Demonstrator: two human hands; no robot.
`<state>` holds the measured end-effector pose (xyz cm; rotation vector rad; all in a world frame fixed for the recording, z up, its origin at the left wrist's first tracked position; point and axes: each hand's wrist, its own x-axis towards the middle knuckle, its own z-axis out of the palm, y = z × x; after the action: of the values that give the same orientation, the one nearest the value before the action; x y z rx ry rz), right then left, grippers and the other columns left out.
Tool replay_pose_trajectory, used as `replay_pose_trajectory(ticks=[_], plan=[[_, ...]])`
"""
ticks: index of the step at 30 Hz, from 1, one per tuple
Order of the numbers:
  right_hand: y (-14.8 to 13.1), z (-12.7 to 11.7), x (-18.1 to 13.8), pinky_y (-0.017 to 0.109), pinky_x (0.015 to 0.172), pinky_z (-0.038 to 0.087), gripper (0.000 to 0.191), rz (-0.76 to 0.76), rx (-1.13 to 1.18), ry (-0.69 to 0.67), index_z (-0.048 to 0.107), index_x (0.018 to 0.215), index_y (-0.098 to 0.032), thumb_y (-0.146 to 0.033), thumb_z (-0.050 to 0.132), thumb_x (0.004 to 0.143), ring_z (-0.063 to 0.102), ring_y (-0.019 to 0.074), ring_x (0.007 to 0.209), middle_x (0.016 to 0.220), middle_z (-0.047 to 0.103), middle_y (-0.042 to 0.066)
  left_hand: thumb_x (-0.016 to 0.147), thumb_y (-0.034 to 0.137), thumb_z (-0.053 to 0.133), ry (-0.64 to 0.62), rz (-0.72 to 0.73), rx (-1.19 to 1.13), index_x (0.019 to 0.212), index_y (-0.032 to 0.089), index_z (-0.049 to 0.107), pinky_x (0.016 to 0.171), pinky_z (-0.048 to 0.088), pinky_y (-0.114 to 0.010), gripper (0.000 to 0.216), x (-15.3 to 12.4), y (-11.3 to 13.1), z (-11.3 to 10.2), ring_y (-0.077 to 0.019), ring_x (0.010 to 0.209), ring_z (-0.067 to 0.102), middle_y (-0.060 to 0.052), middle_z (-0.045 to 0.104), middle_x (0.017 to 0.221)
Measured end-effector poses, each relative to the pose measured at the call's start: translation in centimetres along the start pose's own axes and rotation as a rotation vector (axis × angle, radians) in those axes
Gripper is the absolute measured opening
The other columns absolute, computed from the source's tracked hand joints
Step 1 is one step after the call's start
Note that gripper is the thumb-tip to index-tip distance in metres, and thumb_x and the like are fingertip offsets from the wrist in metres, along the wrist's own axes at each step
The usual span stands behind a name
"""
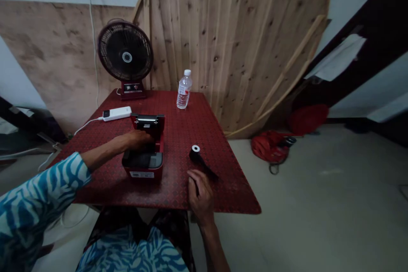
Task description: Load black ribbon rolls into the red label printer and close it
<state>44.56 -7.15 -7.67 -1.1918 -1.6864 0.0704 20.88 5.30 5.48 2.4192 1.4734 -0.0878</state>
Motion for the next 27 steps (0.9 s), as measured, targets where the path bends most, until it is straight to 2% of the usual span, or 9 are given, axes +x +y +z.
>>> replay_pose_trajectory(ticks=[5,7,10,12,15,17,20,23,27], plan=[[-0.4,0.2,-0.2,0.035,0.080,0.056,0.022,0.034,-0.001,0.023,0.065,0.102,-0.019,-0.018,0.047,0.090,0.067,0.0191,0.090,0.095,0.069,0.008,0.065,0.013,0.065,0.109,0.078,-0.025,0.095,0.032,0.071,0.083,0.047,-0.035,0.035,-2.7,-0.8,-1.4,-0.0285,0.096,0.064,-0.004,0.072,0.096],[-0.5,0.2,-0.3,0.035,0.080,0.056,0.022,0.045,0.011,0.022,0.065,0.102,-0.019,-0.018,0.047,0.090,0.067,0.0190,0.089,0.095,0.069,0.008,0.069,0.021,0.065,0.266,0.152,-0.148,0.106,0.031,0.067,0.084,0.046,-0.034,0.038,-5.0,-1.9,-2.5,-0.0266,0.098,0.062,-0.003,0.070,0.104],[-0.6,0.3,-0.4,0.034,0.081,0.056,0.022,0.052,0.011,0.018,0.065,0.102,-0.019,-0.018,0.047,0.091,0.067,0.0185,0.090,0.095,0.069,0.008,0.074,0.036,0.063,0.460,0.092,-0.394,0.119,0.028,0.060,0.078,0.049,-0.033,0.046,-8.4,-5.2,-3.3,-0.0238,0.089,0.063,-0.004,0.069,0.103],[-0.6,0.3,-0.4,0.033,0.083,0.056,0.022,0.051,0.006,0.010,0.065,0.102,-0.019,-0.017,0.047,0.091,0.066,0.0180,0.091,0.096,0.069,0.008,0.074,0.040,0.063,0.581,-0.014,-0.510,0.120,0.026,0.059,0.076,0.049,-0.033,0.049,-9.6,-8.0,-2.5,-0.0232,0.087,0.063,-0.004,0.069,0.101],[-0.7,0.4,-0.4,0.032,0.083,0.056,0.021,0.032,0.007,0.003,0.065,0.102,-0.018,-0.017,0.047,0.090,0.067,0.0173,0.091,0.095,0.069,0.008,0.061,0.038,0.070,0.710,-0.212,-0.665,0.098,0.021,0.064,0.073,0.050,-0.033,0.041,-9.8,-11.5,1.0,-0.0232,0.081,0.064,-0.004,0.068,0.087],[-0.7,0.5,-0.4,0.032,0.082,0.056,0.021,0.024,0.003,0.003,0.065,0.101,-0.018,-0.017,0.047,0.091,0.067,0.0172,0.090,0.094,0.069,0.008,0.059,0.034,0.070,0.705,-0.333,-0.807,0.092,0.019,0.061,0.069,0.051,-0.033,0.037,-9.4,-12.6,3.9,-0.0220,0.074,0.064,-0.003,0.066,0.080],[-0.8,0.5,-0.4,0.032,0.081,0.056,0.022,0.010,0.000,-0.021,0.065,0.102,-0.018,-0.016,0.046,0.091,0.067,0.0172,0.089,0.094,0.069,0.008,0.062,0.033,0.070,0.739,-0.446,-0.994,0.100,0.019,0.056,0.063,0.053,-0.033,0.043,-9.0,-12.8,6.9,-0.0211,0.070,0.064,-0.001,0.064,0.079],[-1.3,-0.3,0.2,0.033,0.081,0.055,0.024,-0.032,-0.004,-0.048,0.064,0.104,-0.019,-0.015,0.045,0.090,0.067,0.0178,0.090,0.095,0.070,0.007,0.060,0.031,0.071,0.705,-0.451,-1.065,0.105,0.019,0.055,0.063,0.054,-0.032,0.049,-9.4,-12.4,7.4,-0.0216,0.074,0.064,-0.003,0.064,0.084],[-2.1,-2.1,2.8,0.035,0.082,0.052,0.024,-0.073,-0.096,0.016,0.062,0.108,-0.021,-0.016,0.046,0.090,0.065,0.0190,0.092,0.097,0.069,0.007,0.064,0.029,0.067,0.676,-0.439,-1.023,0.117,0.020,0.055,0.067,0.054,-0.034,0.054,-11.0,-12.0,5.9,-0.0242,0.082,0.065,-0.006,0.066,0.099]])
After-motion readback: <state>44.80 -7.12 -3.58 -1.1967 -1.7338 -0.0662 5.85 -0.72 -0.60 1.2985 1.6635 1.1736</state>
